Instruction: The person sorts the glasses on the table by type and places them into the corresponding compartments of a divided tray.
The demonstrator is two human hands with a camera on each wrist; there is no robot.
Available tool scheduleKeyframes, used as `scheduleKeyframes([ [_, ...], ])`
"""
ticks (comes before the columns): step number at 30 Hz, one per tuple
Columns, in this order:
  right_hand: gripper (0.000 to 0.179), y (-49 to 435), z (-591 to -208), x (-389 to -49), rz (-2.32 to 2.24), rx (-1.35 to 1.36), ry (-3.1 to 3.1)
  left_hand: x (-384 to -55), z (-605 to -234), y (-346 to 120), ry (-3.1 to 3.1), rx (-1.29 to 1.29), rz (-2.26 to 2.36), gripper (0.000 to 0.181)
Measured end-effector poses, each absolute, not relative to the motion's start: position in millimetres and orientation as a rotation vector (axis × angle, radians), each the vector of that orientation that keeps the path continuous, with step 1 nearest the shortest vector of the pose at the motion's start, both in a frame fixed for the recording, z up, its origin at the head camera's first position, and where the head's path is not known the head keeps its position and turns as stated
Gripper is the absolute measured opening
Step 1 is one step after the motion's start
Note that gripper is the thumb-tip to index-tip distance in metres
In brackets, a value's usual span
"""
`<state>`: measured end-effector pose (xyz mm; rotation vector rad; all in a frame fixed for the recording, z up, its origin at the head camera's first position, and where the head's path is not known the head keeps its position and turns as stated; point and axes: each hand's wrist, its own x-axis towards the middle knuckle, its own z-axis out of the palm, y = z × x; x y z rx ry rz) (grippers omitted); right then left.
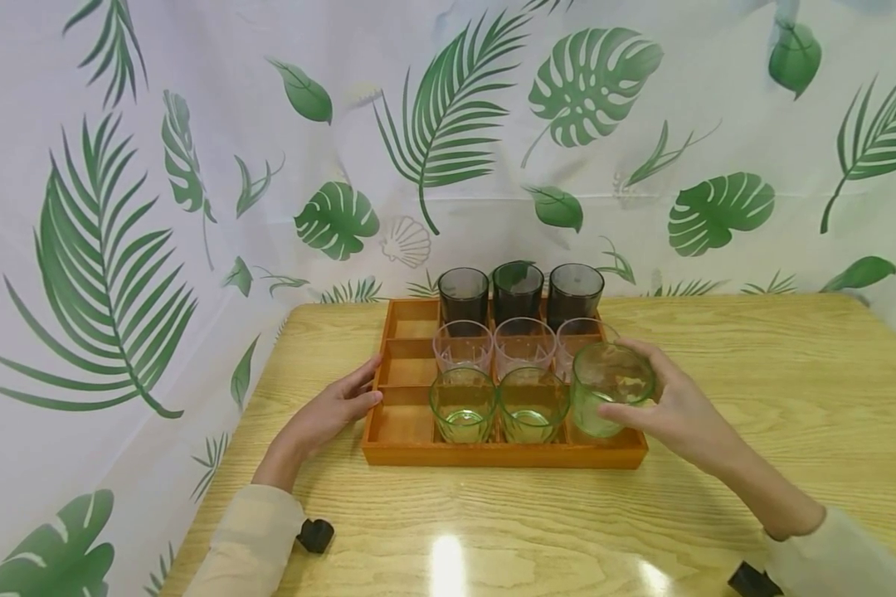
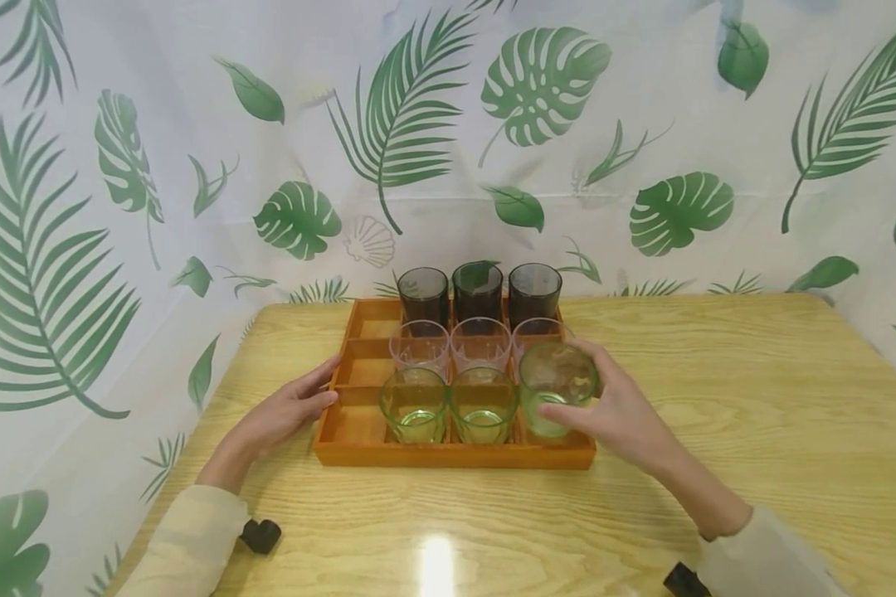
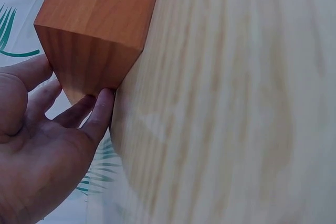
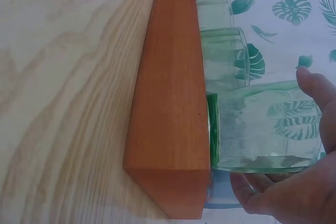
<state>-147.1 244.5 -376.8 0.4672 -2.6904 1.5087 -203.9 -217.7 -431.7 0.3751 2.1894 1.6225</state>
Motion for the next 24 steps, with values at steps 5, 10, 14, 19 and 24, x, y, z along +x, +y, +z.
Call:
scheduleKeyframes([
  [5, 0.09, 243.9, -378.4, -147.9, 1.499, 0.46, -2.692, -204.1, -431.8, -217.5, 2.188, 0.376, 1.623, 0.069],
  [10, 0.09, 243.5, -377.7, -146.7, 1.524, 0.445, -2.686, -204.5, -432.2, -217.5, 2.18, 0.366, 1.629, 0.068],
  [14, 0.089, 243.6, -377.5, -145.3, 1.504, 0.435, -2.692, -204.9, -432.4, -217.8, 2.179, 0.366, 1.628, 0.069],
  [19, 0.089, 244.9, -380.5, -143.4, 1.473, 0.416, -2.709, -204.8, -432.3, -218.3, 2.185, 0.37, 1.621, 0.069],
  [24, 0.092, 245.2, -383.7, -142.1, 1.462, 0.409, -2.725, -204.3, -432.6, -218.0, 2.183, 0.366, 1.625, 0.069],
])
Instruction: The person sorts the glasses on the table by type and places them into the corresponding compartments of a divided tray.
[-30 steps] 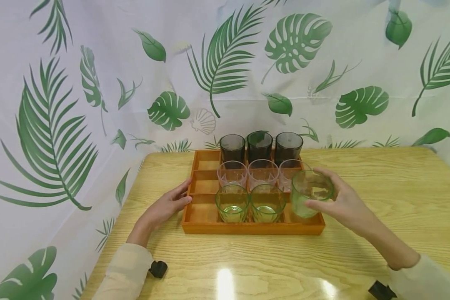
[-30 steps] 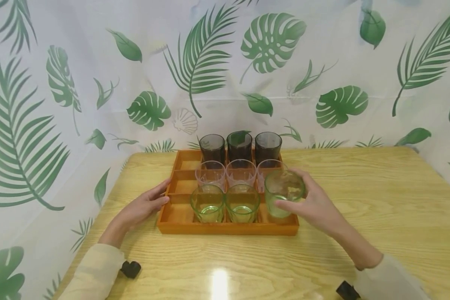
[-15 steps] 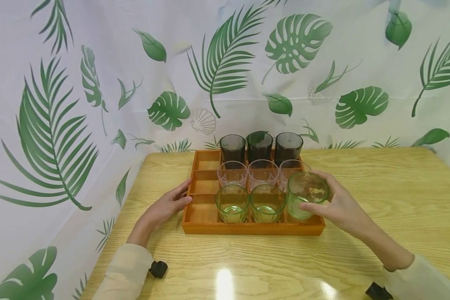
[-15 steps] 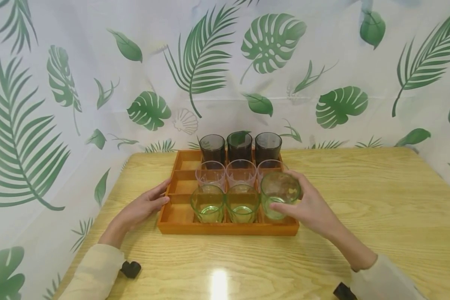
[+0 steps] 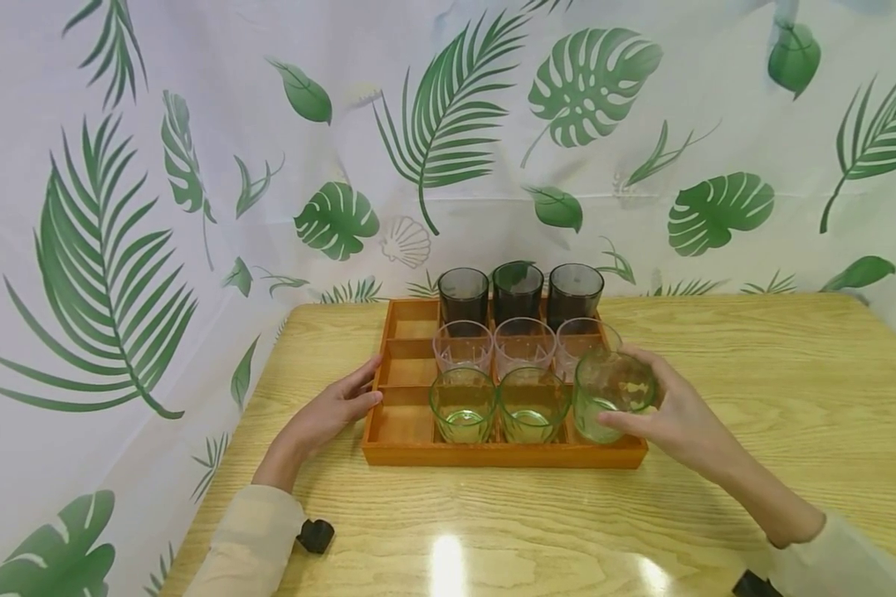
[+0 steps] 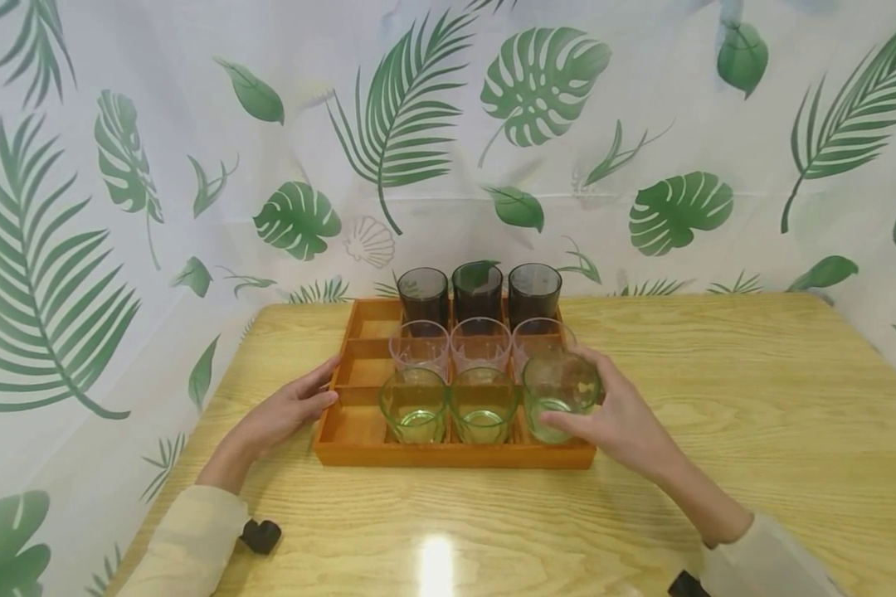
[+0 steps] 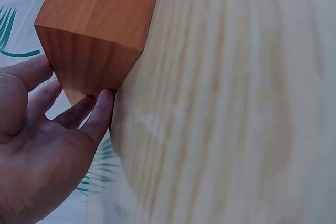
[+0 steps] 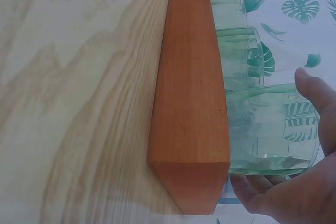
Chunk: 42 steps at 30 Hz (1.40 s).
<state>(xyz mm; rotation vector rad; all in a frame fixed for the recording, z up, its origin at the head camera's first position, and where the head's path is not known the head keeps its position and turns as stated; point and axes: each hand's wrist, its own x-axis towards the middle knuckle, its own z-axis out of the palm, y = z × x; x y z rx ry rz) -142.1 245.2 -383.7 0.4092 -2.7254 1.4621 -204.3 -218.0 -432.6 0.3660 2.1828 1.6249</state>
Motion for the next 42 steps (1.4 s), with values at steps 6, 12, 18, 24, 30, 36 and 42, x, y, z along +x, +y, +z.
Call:
scheduleKeyframes([
  [6, 0.094, 244.2, -390.6, -143.9, 1.438, 0.409, -2.748, -205.4, -434.2, -218.1, 2.193, 0.36, 1.622, 0.068],
  [12, 0.103, 241.5, -399.9, -143.8, 1.376, 0.406, -2.823, -206.0, -434.5, -217.7, 2.202, 0.363, 1.611, 0.068],
  [18, 0.109, 237.1, -400.4, -142.8, 1.35, 0.379, -2.869, -203.9, -432.9, -219.1, 2.2, 0.354, 1.615, 0.068],
  [24, 0.104, 241.7, -399.5, -142.0, 1.366, 0.393, -2.874, -204.2, -434.1, -220.0, 2.211, 0.375, 1.615, 0.068],
  [30, 0.081, 255.9, -397.7, -145.9, 1.39, 0.437, -2.868, -203.7, -438.3, -219.3, 2.232, 0.381, 1.618, 0.068],
  [36, 0.067, 276.1, -388.9, -151.9, 1.237, 0.534, -2.827, -198.0, -431.9, -218.3, 2.362, 0.339, 1.586, 0.066],
  [42, 0.072, 305.4, -375.2, -164.2, 0.946, 0.522, -2.797, -204.0, -400.1, -221.7, 2.678, 0.381, 1.319, 0.066],
])
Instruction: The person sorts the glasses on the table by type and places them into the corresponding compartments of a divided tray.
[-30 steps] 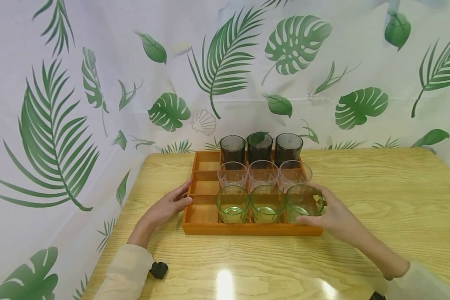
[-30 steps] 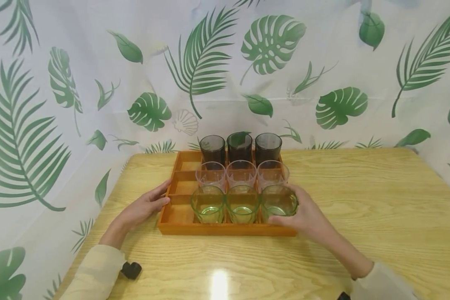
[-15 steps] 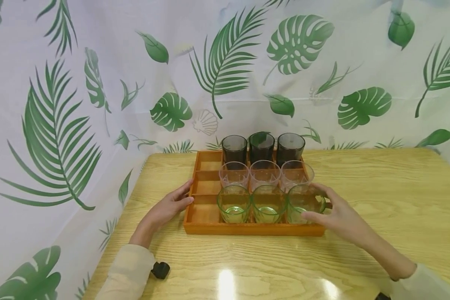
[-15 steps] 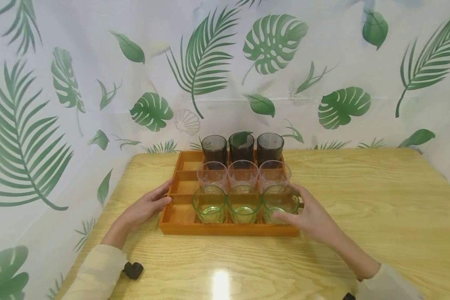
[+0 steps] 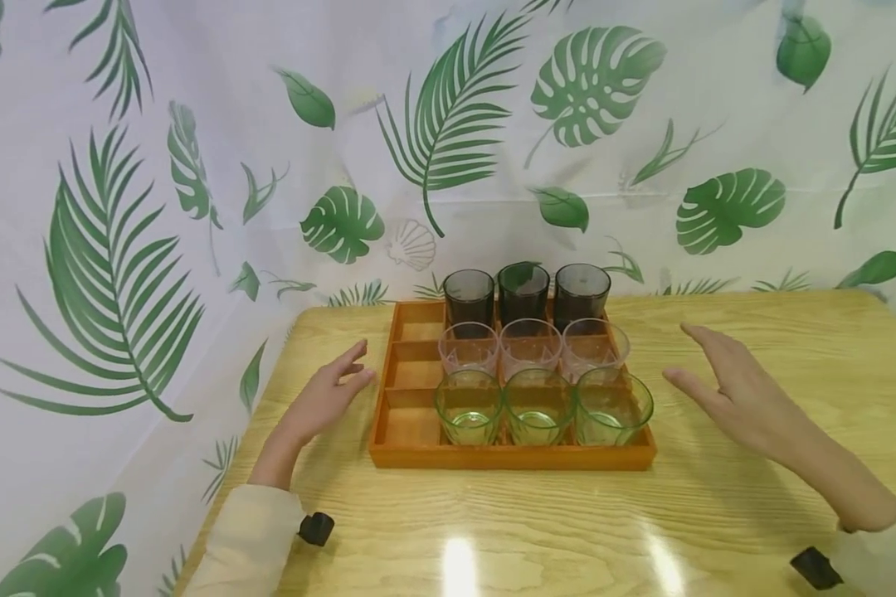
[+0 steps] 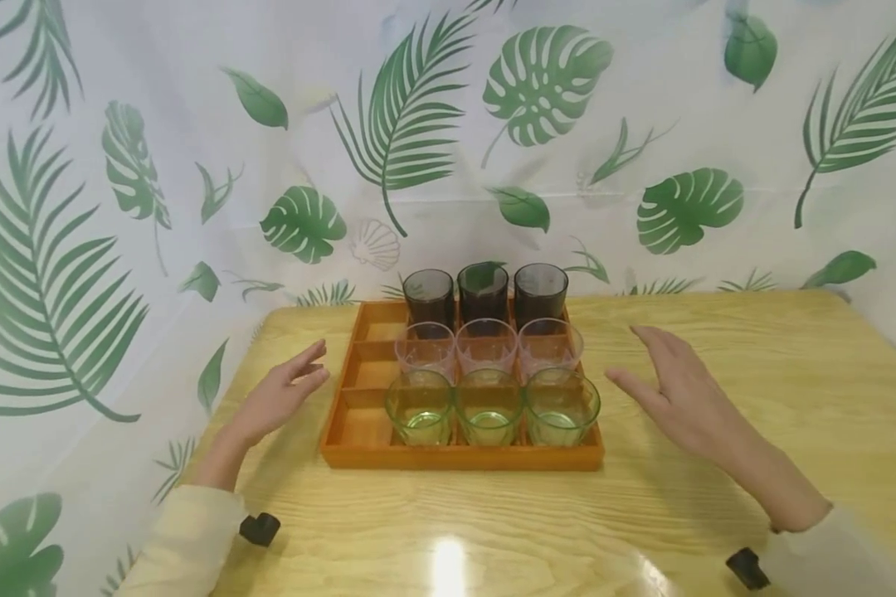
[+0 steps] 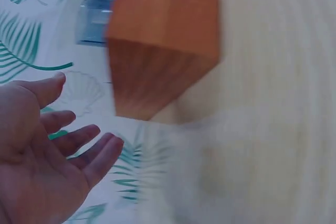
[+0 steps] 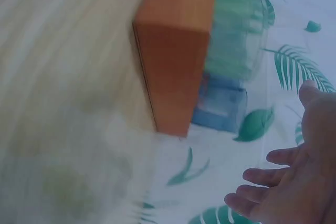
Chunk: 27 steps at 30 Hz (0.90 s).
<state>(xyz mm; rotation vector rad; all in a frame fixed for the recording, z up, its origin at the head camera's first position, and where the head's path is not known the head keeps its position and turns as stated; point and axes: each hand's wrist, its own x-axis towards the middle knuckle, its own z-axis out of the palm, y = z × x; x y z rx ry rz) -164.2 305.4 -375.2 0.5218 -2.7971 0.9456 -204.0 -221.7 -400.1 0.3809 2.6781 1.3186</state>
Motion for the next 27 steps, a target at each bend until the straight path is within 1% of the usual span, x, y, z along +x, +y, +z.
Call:
scheduleKeyframes([
  [7, 0.082, 336.6, -354.6, -177.4, 0.598, 0.509, -2.75, -212.3, -350.8, -225.9, 3.068, 0.485, 0.916, 0.067],
  [9, 0.084, 343.0, -347.8, -181.8, 0.507, 0.512, -2.728, -213.5, -338.3, -226.5, 3.137, 0.48, 0.829, 0.068],
  [12, 0.087, 350.7, -338.0, -189.8, 0.394, 0.498, -2.728, -216.1, -321.5, -226.2, 3.216, 0.458, 0.732, 0.069],
  [16, 0.09, 361.6, -329.6, -200.0, 0.276, 0.451, -2.76, -221.8, -305.5, -221.3, 3.316, 0.492, 0.591, 0.068],
  [21, 0.091, 373.7, -334.0, -208.5, 0.236, 0.404, -2.777, -232.2, -302.3, -218.4, 3.367, 0.501, 0.401, 0.068],
  [27, 0.089, 386.2, -354.2, -214.8, 0.248, 0.376, -2.818, -239.7, -322.8, -221.0, 3.328, 0.481, 0.215, 0.069],
])
